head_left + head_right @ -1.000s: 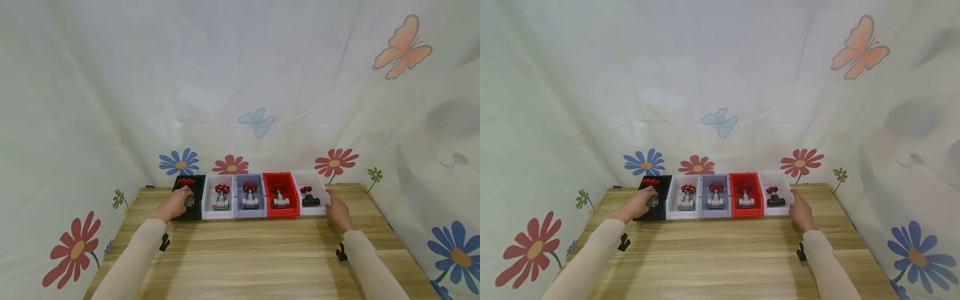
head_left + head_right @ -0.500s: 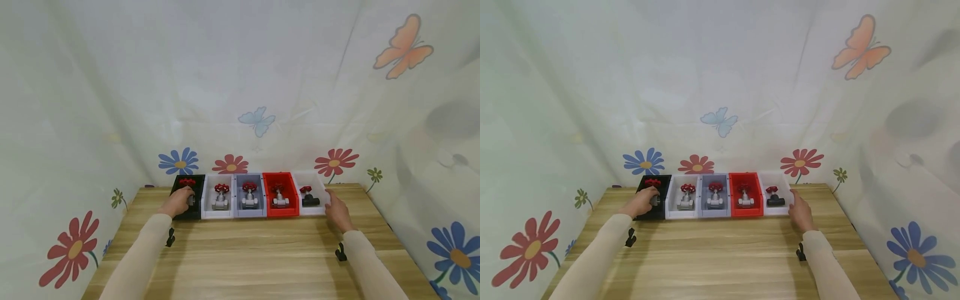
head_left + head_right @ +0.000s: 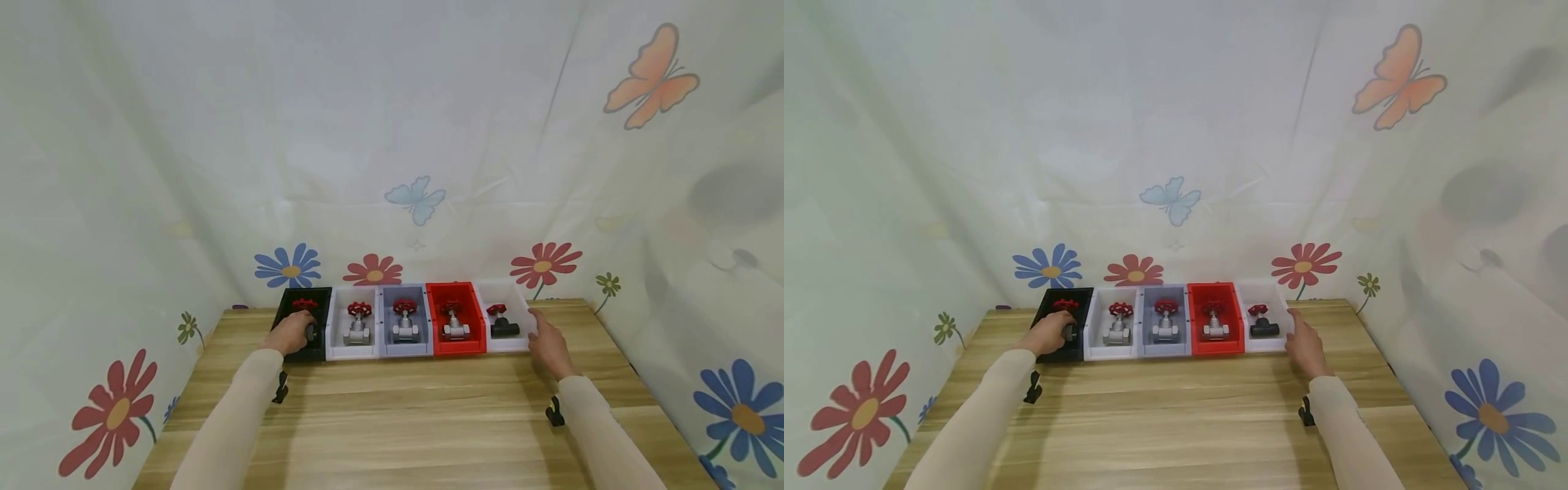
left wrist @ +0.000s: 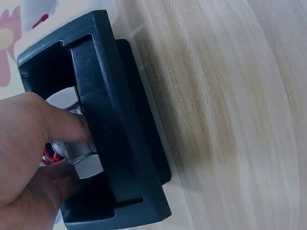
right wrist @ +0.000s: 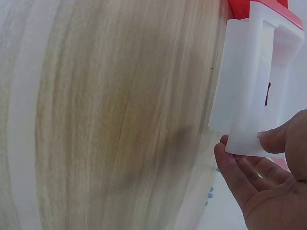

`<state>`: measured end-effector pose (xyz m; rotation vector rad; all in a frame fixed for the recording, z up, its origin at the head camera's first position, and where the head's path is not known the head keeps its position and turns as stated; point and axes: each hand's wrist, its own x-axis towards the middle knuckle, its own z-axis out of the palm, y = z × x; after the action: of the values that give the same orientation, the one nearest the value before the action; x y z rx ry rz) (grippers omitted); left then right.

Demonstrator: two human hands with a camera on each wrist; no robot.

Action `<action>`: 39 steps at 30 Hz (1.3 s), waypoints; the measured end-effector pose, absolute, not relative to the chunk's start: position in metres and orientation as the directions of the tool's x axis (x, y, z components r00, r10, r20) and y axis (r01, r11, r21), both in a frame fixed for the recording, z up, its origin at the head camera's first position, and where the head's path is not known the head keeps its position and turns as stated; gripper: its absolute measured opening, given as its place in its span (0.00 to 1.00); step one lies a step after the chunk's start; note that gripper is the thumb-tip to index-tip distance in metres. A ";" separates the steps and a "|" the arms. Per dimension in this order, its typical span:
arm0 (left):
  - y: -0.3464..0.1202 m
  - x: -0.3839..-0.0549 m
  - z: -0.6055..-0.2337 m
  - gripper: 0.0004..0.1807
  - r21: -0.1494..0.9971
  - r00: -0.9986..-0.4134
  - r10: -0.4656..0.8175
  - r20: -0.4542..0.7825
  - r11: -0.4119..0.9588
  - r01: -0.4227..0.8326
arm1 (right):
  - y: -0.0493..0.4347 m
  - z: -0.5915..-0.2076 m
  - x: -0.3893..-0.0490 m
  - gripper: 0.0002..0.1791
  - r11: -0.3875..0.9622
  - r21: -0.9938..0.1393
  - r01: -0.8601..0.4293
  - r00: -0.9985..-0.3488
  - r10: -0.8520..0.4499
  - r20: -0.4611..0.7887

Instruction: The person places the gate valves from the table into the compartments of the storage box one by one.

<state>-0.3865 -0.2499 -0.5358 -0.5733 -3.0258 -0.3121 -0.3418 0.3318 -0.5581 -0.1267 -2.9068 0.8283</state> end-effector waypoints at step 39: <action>-0.243 -0.386 -0.536 0.17 0.137 -0.923 0.384 -0.004 0.915 0.380 | 0.330 -0.557 -0.341 0.32 0.835 -0.544 0.082 -0.990 0.130 0.050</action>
<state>-0.3857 -0.2429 -0.5360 -0.6188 -3.1045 -0.2125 -0.3413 0.3301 -0.5569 -0.1690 -2.9280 0.8621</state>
